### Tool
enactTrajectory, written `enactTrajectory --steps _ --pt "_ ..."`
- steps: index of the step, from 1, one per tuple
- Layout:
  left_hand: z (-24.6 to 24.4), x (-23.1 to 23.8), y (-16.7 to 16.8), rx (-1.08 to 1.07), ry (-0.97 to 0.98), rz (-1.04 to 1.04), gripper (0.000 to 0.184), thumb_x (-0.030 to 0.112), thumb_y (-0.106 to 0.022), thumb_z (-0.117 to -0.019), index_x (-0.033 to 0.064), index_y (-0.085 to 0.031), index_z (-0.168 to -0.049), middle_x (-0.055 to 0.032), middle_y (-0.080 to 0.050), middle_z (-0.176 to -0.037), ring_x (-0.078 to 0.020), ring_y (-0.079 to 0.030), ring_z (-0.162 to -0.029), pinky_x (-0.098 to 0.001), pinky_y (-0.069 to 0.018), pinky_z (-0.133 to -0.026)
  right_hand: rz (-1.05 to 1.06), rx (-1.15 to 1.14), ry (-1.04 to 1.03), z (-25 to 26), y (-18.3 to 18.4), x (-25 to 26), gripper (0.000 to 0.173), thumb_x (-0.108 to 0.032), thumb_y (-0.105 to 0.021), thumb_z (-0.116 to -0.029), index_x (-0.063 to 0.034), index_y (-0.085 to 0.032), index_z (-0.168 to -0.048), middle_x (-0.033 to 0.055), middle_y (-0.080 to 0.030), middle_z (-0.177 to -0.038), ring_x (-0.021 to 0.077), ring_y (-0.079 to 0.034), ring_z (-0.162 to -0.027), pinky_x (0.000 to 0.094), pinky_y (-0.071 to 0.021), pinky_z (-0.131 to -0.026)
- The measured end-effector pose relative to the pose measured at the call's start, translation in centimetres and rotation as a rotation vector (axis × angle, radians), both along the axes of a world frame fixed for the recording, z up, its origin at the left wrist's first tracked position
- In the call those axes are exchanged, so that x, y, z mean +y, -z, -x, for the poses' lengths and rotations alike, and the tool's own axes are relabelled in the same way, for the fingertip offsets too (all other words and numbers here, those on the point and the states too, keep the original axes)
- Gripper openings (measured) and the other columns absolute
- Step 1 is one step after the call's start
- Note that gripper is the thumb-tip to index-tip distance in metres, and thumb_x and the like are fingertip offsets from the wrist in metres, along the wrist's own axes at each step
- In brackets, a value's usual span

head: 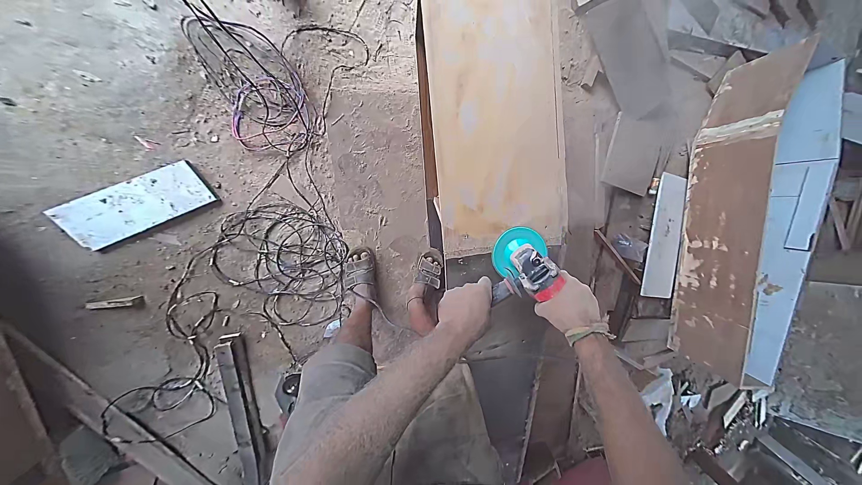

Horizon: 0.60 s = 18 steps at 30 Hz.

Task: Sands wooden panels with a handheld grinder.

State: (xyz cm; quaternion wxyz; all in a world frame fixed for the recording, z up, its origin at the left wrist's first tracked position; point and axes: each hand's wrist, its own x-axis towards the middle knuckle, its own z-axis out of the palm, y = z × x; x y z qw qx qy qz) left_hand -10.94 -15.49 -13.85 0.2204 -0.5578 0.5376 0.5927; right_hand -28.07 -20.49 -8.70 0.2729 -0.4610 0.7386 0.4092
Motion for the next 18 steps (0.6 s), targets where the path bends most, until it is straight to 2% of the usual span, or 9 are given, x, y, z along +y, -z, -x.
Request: enactTrajectory --steps 3,7,14,18 --pt "1.5 -1.1 0.1 0.074 0.010 0.033 0.029 0.023 -0.063 -0.0930 0.0114 -0.060 -0.119 -0.0157 -0.072 -0.104 -0.0386 -0.072 -0.097 -0.0593 -0.0576 -0.075 0.037 0.052 0.045 1.9 -0.1 -0.3 0.073 -0.031 -0.090 -0.0633 -0.0110 -0.065 -0.129 0.0147 -0.073 -0.119 0.0334 -0.070 -0.112 0.0582 -0.0570 -0.094" --pt "0.1 -1.7 0.1 0.039 -0.021 0.024 0.031 0.026 -0.063 -0.0931 0.0114 -0.059 -0.120 -0.0154 -0.072 -0.105 -0.0377 -0.072 -0.099 -0.0591 -0.0574 -0.076 0.008 0.032 -0.015 0.2 0.1 -2.0 0.075 -0.033 -0.088 -0.0653 -0.0115 -0.063 -0.133 0.0150 -0.072 -0.120 0.0333 -0.071 -0.113 0.0575 -0.0576 -0.093" --pt "-4.4 2.9 -0.4 -0.209 -0.134 -0.048 0.039 0.035 -0.065 -0.0940 0.0144 -0.060 -0.127 -0.0144 -0.074 -0.105 -0.0368 -0.073 -0.099 -0.0578 -0.0581 -0.080 -0.144 -0.165 -0.156 -6.2 0.7 -1.5 0.070 -0.036 -0.080 -0.0738 -0.0109 -0.058 -0.135 0.0149 -0.072 -0.119 0.0332 -0.071 -0.111 0.0556 -0.0590 -0.089" --pt "-3.1 3.4 -0.5 -0.184 -0.045 -0.081 0.039 0.037 -0.065 -0.0949 0.0140 -0.059 -0.126 -0.0142 -0.074 -0.105 -0.0361 -0.074 -0.099 -0.0563 -0.0585 -0.080 -0.160 -0.125 -0.107 -4.3 0.6 0.3 0.069 -0.038 -0.080 -0.0733 -0.0122 -0.059 -0.134 0.0130 -0.073 -0.116 0.0312 -0.072 -0.109 0.0537 -0.0594 -0.088"
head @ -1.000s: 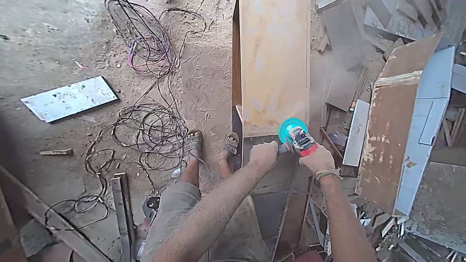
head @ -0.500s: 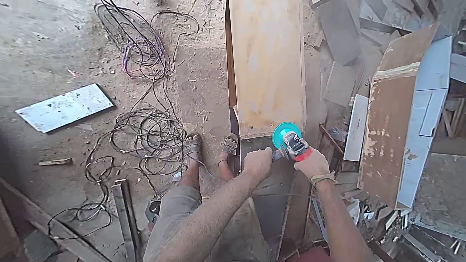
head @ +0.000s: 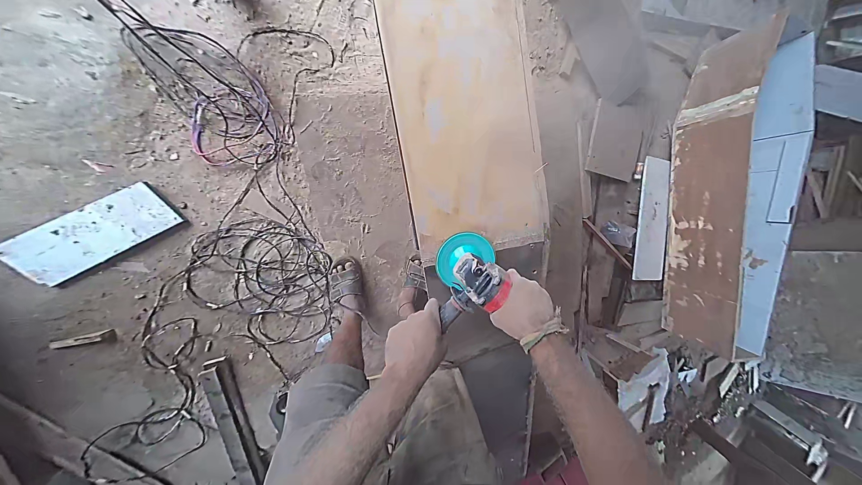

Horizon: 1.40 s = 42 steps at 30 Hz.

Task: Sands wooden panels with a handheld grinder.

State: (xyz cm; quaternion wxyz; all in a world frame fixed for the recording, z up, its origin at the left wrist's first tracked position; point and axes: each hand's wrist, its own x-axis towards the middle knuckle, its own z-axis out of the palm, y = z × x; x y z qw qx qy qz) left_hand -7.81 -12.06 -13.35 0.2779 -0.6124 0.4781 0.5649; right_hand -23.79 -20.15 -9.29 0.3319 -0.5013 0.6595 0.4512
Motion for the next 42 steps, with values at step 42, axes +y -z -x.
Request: enactTrajectory --steps 42 --pt "4.9 -4.1 0.5 0.253 0.054 0.086 0.032 0.025 -0.065 -0.0912 0.0120 -0.060 -0.120 -0.0149 -0.072 -0.106 -0.0375 -0.073 -0.099 -0.0589 -0.0581 -0.076 0.183 0.174 0.114 6.2 -0.8 -0.5 0.072 -0.032 -0.090 -0.0636 -0.0112 -0.065 -0.128 0.0139 -0.074 -0.117 0.0330 -0.071 -0.111 0.0579 -0.0577 -0.092"
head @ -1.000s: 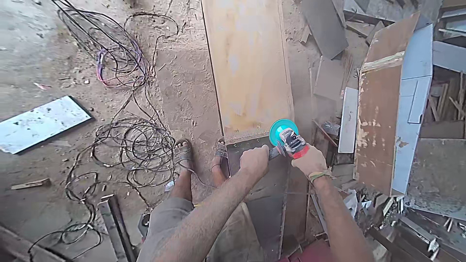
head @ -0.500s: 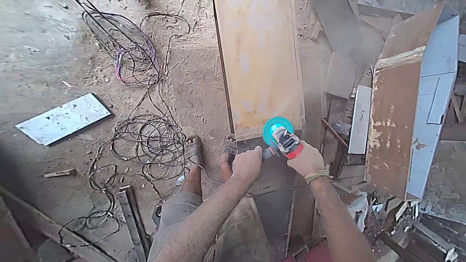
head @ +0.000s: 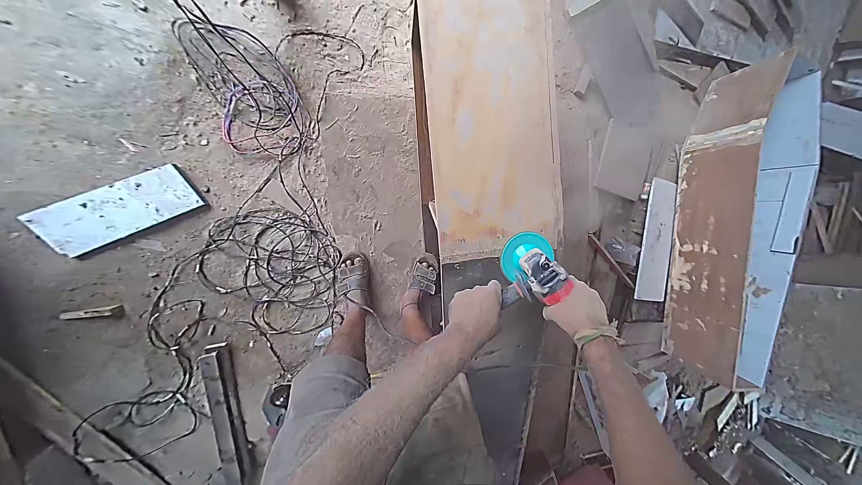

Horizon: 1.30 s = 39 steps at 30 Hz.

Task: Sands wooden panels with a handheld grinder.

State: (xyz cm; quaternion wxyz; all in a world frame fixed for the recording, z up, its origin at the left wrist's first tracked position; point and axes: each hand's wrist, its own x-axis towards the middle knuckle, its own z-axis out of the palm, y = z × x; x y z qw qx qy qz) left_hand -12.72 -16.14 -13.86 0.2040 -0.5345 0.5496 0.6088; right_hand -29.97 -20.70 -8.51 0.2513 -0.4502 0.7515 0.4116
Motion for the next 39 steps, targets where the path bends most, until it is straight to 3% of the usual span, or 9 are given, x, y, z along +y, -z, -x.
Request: enactTrajectory --steps 9,17,25,34,39 --pt "-5.6 2.7 0.3 -0.151 -0.106 -0.010 0.035 0.031 -0.064 -0.0933 0.0123 -0.059 -0.123 -0.0152 -0.073 -0.104 -0.0373 -0.073 -0.097 -0.0579 -0.0579 -0.077 -0.086 -0.122 -0.121 -6.7 0.7 -0.7 0.071 -0.034 -0.084 -0.0704 -0.0114 -0.060 -0.133 0.0150 -0.073 -0.118 0.0335 -0.072 -0.111 0.0570 -0.0582 -0.091" --pt "-2.7 2.1 0.1 0.009 -0.076 -0.052 0.035 0.024 -0.066 -0.0909 0.0124 -0.058 -0.124 -0.0156 -0.072 -0.106 -0.0386 -0.072 -0.099 -0.0593 -0.0580 -0.076 -0.030 -0.027 -0.071 -2.9 0.3 0.7 0.075 -0.032 -0.091 -0.0652 -0.0113 -0.064 -0.132 0.0150 -0.073 -0.119 0.0339 -0.071 -0.112 0.0591 -0.0567 -0.094" --pt "-7.5 3.5 0.1 -0.122 -0.130 -0.063 0.038 0.027 -0.066 -0.0924 0.0121 -0.057 -0.127 -0.0164 -0.072 -0.107 -0.0389 -0.072 -0.100 -0.0594 -0.0580 -0.078 -0.089 -0.105 -0.172 -8.5 0.9 0.2 0.072 -0.036 -0.085 -0.0689 -0.0123 -0.061 -0.133 0.0147 -0.074 -0.116 0.0336 -0.072 -0.109 0.0581 -0.0584 -0.090" --pt "-6.4 3.0 0.4 -0.032 -0.134 -0.079 0.034 0.021 -0.065 -0.0911 0.0129 -0.057 -0.123 -0.0153 -0.072 -0.105 -0.0386 -0.072 -0.097 -0.0596 -0.0573 -0.076 -0.064 -0.042 -0.162 -7.3 0.6 0.2 0.074 -0.034 -0.088 -0.0683 -0.0109 -0.062 -0.133 0.0157 -0.073 -0.118 0.0348 -0.072 -0.110 0.0585 -0.0578 -0.092" --pt "-8.9 4.7 -0.1 -0.136 -0.174 -0.114 0.040 0.024 -0.066 -0.0911 0.0129 -0.057 -0.128 -0.0159 -0.073 -0.106 -0.0381 -0.073 -0.097 -0.0587 -0.0577 -0.076 -0.122 -0.127 -0.244 -10.0 1.6 0.7 0.072 -0.039 -0.084 -0.0706 -0.0113 -0.061 -0.133 0.0145 -0.074 -0.115 0.0332 -0.073 -0.107 0.0570 -0.0590 -0.089"
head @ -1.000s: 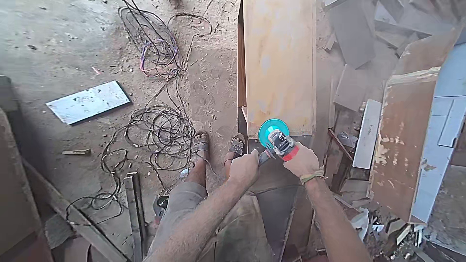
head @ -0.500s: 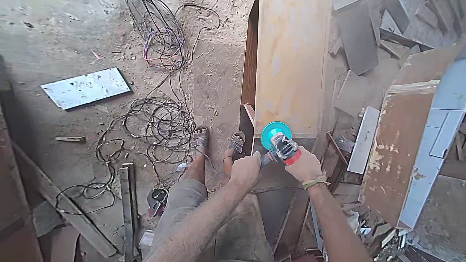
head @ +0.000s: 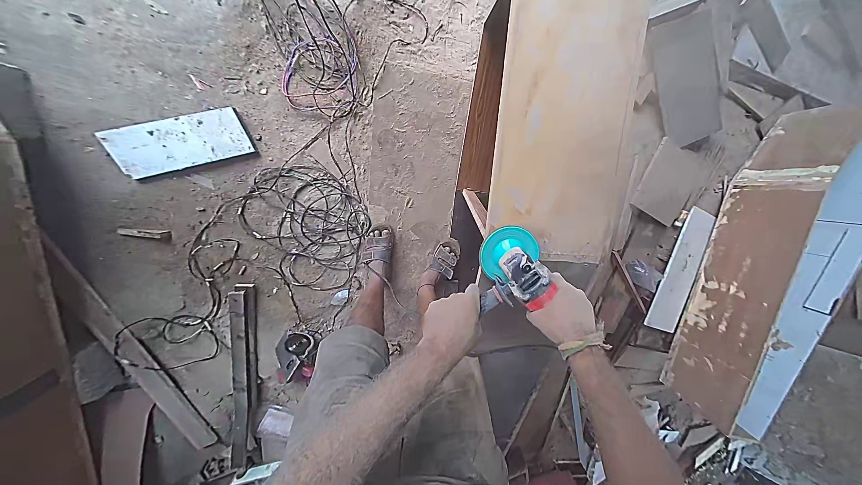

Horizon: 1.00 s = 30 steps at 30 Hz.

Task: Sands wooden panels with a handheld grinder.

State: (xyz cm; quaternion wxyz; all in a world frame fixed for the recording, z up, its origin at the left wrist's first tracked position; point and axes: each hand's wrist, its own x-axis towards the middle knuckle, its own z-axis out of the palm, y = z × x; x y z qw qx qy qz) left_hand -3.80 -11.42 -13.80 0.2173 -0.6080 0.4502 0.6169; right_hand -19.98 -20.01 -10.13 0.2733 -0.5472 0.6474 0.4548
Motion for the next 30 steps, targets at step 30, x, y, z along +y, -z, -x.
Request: enactTrajectory --steps 30 --pt "-0.4 0.4 -0.1 0.022 0.002 0.010 0.038 0.025 -0.063 -0.0932 0.0118 -0.057 -0.128 -0.0163 -0.072 -0.107 -0.0385 -0.073 -0.099 -0.0583 -0.0579 -0.078 -0.007 0.010 -0.009 -0.4 -0.1 0.2 0.071 -0.038 -0.084 -0.0696 -0.0125 -0.061 -0.132 0.0133 -0.074 -0.116 0.0322 -0.072 -0.108 0.0563 -0.0589 -0.089"
